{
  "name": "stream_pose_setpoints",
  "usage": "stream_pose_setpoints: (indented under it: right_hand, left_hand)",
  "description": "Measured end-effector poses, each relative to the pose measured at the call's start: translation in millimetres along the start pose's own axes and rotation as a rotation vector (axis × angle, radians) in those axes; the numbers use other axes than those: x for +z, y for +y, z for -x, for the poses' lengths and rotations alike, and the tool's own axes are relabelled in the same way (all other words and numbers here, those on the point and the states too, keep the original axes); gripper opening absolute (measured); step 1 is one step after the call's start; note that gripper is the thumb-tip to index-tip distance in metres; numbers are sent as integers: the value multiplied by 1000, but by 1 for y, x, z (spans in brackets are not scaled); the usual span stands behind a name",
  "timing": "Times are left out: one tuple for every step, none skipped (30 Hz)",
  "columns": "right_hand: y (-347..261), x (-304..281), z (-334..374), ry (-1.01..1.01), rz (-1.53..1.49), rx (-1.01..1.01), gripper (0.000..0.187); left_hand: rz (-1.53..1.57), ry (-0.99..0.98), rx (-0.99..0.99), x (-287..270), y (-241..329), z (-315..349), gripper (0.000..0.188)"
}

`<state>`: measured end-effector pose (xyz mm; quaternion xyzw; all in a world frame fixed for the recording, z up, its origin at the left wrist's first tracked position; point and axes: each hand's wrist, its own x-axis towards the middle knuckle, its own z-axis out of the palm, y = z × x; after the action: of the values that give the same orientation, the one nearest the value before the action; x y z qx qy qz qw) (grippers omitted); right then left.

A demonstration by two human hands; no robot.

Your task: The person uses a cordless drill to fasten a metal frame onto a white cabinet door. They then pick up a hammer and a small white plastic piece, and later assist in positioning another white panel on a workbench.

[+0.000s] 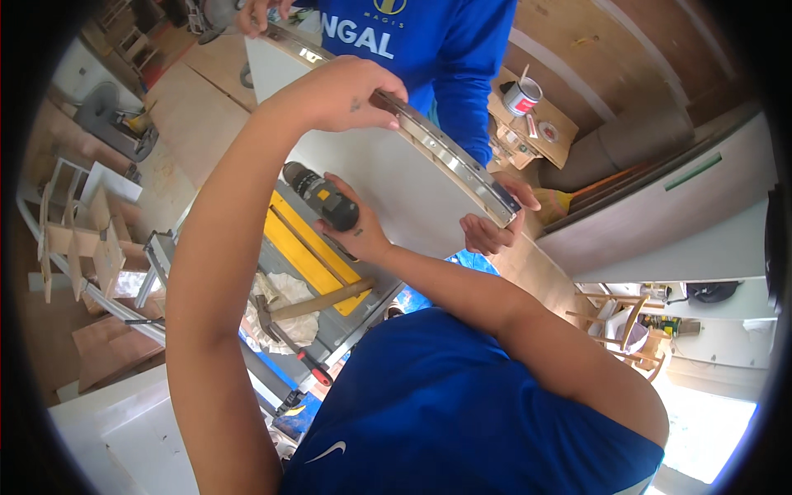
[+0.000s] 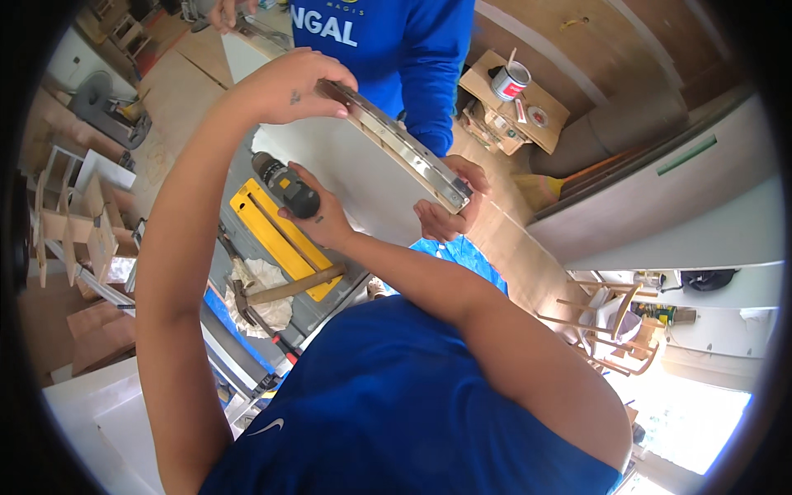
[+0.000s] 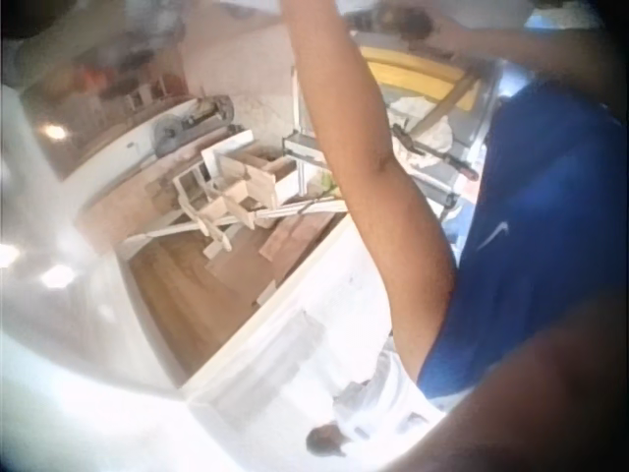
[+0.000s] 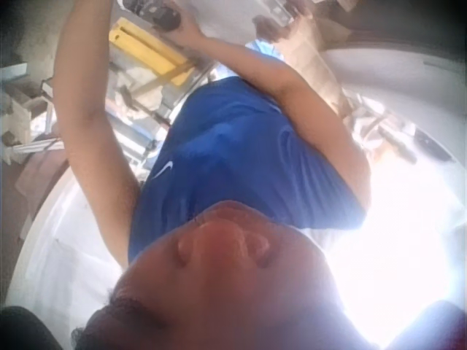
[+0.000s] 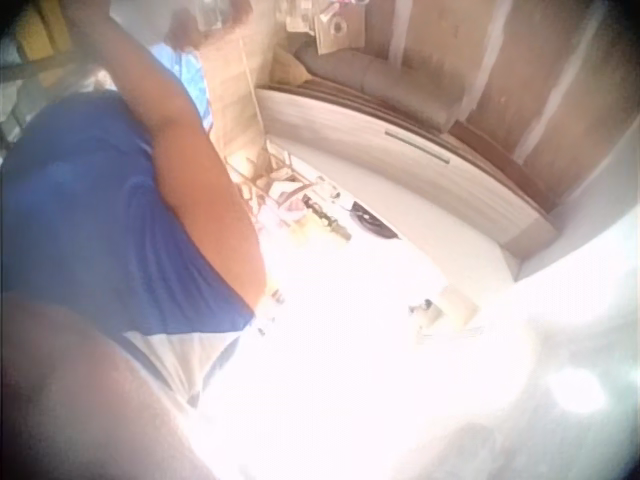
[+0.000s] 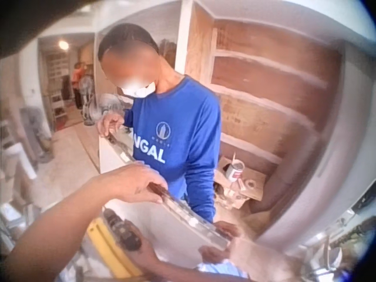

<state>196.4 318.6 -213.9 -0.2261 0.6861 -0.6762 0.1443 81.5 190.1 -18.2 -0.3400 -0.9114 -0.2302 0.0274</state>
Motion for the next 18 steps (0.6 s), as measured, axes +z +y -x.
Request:
stream_pose_setpoints:
  right_hand:
    - [1, 0, 1, -25, 30, -24, 87]
    - [2, -3, 3, -56, 29, -41, 87]
    - [4, -4, 5, -93, 26, -63, 88]
    - [6, -5, 9, -132, 22, -85, 89]
    - [8, -7, 15, -121, 36, -65, 90]
    - [11, -10, 20, -109, 49, -48, 91]
    - [14, -11, 24, -112, 60, -37, 93]
    - [16, -12, 27, -111, 68, -50, 92]
    - [17, -12, 29, -122, 75, -68, 92]
    - [18, -13, 28, -133, 84, -87, 92]
    - [17, -16, 28, -139, 102, -76, 92]
    - [15, -16, 29, -158, 118, -71, 92]
    - [15, -17, 29, -162, 141, -58, 92]
    - [14, -15, 30, -162, 145, -16, 91]
    - [14, -13, 31, -161, 153, 28, 90]
    - [13, -14, 33, -149, 164, 75, 89]
    - [15, -15, 34, -167, 160, 50, 90]
    - [17, -18, 33, -178, 157, 25, 90]
  left_hand:
    - [2, 20, 7, 0, -2, 2, 27]
    - [4, 40, 12, 0, -3, 1, 26]
    - [13, 36, 7, -1, -3, 2, 26]
    - [21, 32, -1, -2, -3, 3, 26]
    - [28, 28, -10, -2, -3, 4, 26]
    - [35, -20, -40, -3, -2, 3, 26]
    - [36, -59, -83, -3, 1, 2, 26]
    - [37, -97, -128, -3, 4, 1, 26]
    - [11, -76, -117, 1, 4, 1, 27]
    - [-31, -34, -117, 5, 8, 0, 29]
    - [-72, 3, -110, 11, 13, -3, 31]
    - [-92, 63, -82, 16, 17, 2, 32]
    - [-103, 118, -39, 22, 21, 1, 34]
    - [-84, 101, -37, 26, 26, 0, 35]
    - [-62, 84, -34, 29, 32, -1, 37]
    - [-35, 66, -22, 33, 35, -4, 39]
    - [-29, 82, -26, 34, 37, -4, 40]
    - [-23, 96, -25, 37, 38, -6, 42]
